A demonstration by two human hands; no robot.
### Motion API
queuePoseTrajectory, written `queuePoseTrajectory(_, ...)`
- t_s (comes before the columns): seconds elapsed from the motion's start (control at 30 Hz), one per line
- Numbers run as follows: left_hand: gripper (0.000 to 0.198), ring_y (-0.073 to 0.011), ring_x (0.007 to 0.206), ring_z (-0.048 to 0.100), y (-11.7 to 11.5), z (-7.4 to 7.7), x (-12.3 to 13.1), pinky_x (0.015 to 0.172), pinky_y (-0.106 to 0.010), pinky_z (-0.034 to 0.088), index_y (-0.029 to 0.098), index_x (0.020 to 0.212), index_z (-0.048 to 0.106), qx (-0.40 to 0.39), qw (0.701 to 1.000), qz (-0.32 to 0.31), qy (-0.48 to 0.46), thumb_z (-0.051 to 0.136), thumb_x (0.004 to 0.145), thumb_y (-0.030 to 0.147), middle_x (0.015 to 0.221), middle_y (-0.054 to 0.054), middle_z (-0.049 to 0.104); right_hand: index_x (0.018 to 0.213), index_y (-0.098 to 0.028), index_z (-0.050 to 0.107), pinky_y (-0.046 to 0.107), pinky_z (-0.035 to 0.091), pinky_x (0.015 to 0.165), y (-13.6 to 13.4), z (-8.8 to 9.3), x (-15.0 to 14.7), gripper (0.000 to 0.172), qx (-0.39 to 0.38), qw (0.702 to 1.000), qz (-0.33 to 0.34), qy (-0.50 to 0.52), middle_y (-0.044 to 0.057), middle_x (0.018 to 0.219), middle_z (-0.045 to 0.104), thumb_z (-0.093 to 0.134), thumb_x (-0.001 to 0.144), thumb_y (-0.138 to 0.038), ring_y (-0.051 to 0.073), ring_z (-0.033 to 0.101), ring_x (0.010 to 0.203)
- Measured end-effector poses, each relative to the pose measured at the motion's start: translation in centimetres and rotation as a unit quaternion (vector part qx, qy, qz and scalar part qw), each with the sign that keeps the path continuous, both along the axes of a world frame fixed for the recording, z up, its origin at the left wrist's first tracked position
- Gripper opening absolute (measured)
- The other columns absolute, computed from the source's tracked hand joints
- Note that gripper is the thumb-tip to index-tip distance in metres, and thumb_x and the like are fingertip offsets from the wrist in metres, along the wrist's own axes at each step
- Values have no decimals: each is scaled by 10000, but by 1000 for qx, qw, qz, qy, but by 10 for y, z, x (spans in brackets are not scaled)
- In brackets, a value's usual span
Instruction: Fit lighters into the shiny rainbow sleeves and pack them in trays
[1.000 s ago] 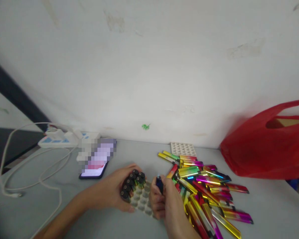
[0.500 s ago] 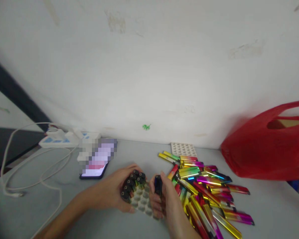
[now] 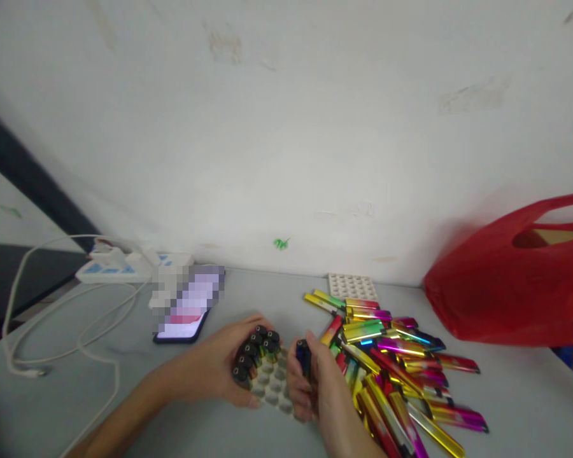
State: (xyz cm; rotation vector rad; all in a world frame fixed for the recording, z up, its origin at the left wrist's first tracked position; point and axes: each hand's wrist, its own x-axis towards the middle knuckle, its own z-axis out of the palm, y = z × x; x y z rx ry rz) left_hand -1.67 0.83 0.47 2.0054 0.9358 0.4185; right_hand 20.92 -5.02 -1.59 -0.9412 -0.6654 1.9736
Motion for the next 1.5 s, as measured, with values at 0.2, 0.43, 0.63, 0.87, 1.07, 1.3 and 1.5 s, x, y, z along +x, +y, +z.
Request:
queuePoseTrajectory(0.2,637,-270,1022,627,0,-1,-1,922,-359,518,206,1120,655,-3,1000,0,-4,974,581,326,1121,-26,629,690,-233,431,176,117,431,1,-8,5,562,-30,999,20,-17,-110,575,275,691,844,-706,58,109,476)
queuePoseTrajectory(0.43,669,-285,1055,632,1,-2,-1,958,-372,513,202,1141,657,3,1000,0,2,982,567,315,1145,-32,637,703,-243,425,181,84,410,8,-21,3,648,-17,1000,8,-8,-120,538,280,703,787,-821,46,81,443)
queuePoseTrajectory(0.63,628,-282,1035,640,0,0,-1,939,-367,519,208,1113,665,10,1000,1,10,978,584,337,1138,-34,652,1001,-267,589,230,335,462,-4,-4,-9,470,137,973,-85,-164,-57,666,519,565,993,-737,131,420,514)
queuePoseTrajectory(0.87,639,-268,996,649,1,2,1,898,-340,543,220,1140,683,2,1000,-2,-2,983,589,339,1115,-24,662,1113,-289,767,317,466,898,-16,17,-6,251,381,845,-135,-350,33,1011,594,588,1075,-461,226,583,1010)
queuePoseTrajectory(1.07,707,-306,1073,645,1,-2,0,936,-366,557,221,1144,697,-1,1000,-2,5,1014,529,367,1124,-29,669,1149,-315,797,326,450,818,-13,18,-5,165,415,821,-85,-384,-1,852,631,686,1037,-364,204,588,834)
queuePoseTrajectory(1.3,647,-297,1047,664,1,-1,1,924,-346,557,217,1119,709,-1,1000,-7,-12,996,555,356,1110,-34,705,1153,-261,740,408,482,909,-12,14,-8,255,569,675,-63,-466,31,921,689,669,955,-115,235,646,880)
queuePoseTrajectory(1.5,647,-304,1056,667,0,2,1,932,-357,550,222,1134,713,-9,1000,-1,1,987,570,385,1130,-35,703,1266,-283,598,353,533,863,-14,11,-6,366,547,678,-107,-479,3,928,679,668,951,-110,219,676,860)
